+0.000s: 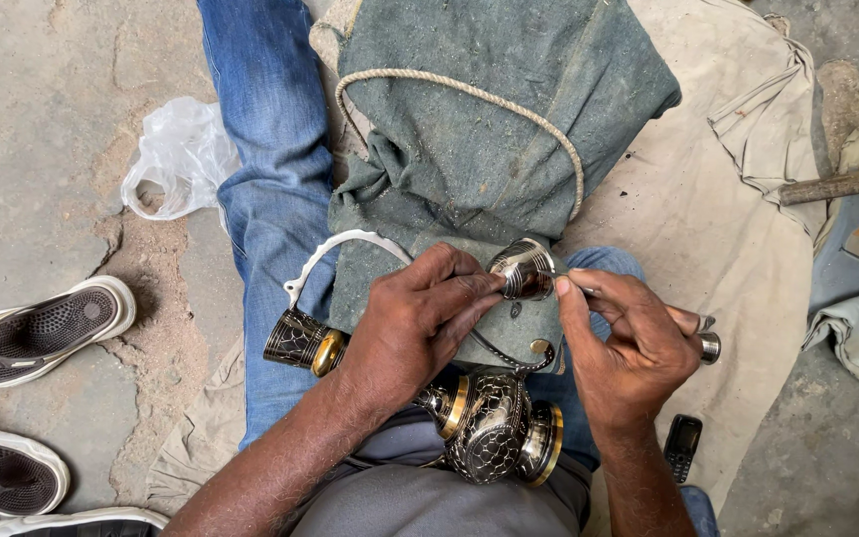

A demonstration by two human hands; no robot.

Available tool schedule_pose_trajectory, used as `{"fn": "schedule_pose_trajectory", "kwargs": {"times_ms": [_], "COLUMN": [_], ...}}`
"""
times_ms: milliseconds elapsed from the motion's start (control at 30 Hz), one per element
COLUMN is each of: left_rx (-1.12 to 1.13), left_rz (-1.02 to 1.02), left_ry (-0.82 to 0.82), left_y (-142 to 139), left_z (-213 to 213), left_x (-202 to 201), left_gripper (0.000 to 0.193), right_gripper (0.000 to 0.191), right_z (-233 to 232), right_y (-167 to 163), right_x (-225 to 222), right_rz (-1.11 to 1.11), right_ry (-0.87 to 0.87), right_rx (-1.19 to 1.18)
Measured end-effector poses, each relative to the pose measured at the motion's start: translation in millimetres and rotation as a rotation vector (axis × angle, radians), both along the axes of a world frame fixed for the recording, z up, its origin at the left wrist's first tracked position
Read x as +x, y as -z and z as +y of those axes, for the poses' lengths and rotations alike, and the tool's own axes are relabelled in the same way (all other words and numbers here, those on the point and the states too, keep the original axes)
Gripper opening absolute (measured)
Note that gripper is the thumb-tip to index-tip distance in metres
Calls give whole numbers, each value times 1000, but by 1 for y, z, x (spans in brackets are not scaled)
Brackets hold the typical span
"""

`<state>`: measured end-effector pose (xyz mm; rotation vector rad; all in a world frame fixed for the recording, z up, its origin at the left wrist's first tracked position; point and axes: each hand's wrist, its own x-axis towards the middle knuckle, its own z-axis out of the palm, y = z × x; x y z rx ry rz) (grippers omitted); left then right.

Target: The person sits on the ground and uses a hammer and chisel to shape and adjust parts of an ornate metal hookah. They also use a small tool to clean or adjust the nozzle area and handle small metal components.

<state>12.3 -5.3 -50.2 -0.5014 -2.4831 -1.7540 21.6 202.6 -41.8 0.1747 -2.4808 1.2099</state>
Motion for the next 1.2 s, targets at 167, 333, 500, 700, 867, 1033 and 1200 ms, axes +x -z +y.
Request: {"fn": "schedule_pose_trajectory", "kwargs": {"times_ms": [167, 333, 500, 700, 867, 1033, 1200], "left_rx": [2, -15, -54, -56, -44, -59, -9], "left_rz": [11, -11, -22, -72, -67, -5, -100], "left_ry": [-47, -118, -137, -118, -127, -129, -135], "left_y": [5, 2, -3, -3, -2, 5, 19], "left_z": [-1, 2, 5, 6, 7, 4, 3], "left_x": [-5, -13, -24, -34, -32, -27, -39], "left_gripper": [21, 24, 24, 23, 23, 21, 19], "right_gripper": [21, 21, 19, 18, 18, 17, 17], "right_z": [-1, -5, -9, -8, -9, -13, -14], "right_y": [9, 16, 18, 19, 18, 20, 27], "right_x": [1, -9, -18, -21, -20, -20, -28], "right_rz": [46, 39, 4, 10, 5, -40, -45], "right_ry": [-22, 9, -26, 4, 17, 35, 55], "right_rx": [-51, -206, -293, -281, -283, -258, -234]}}
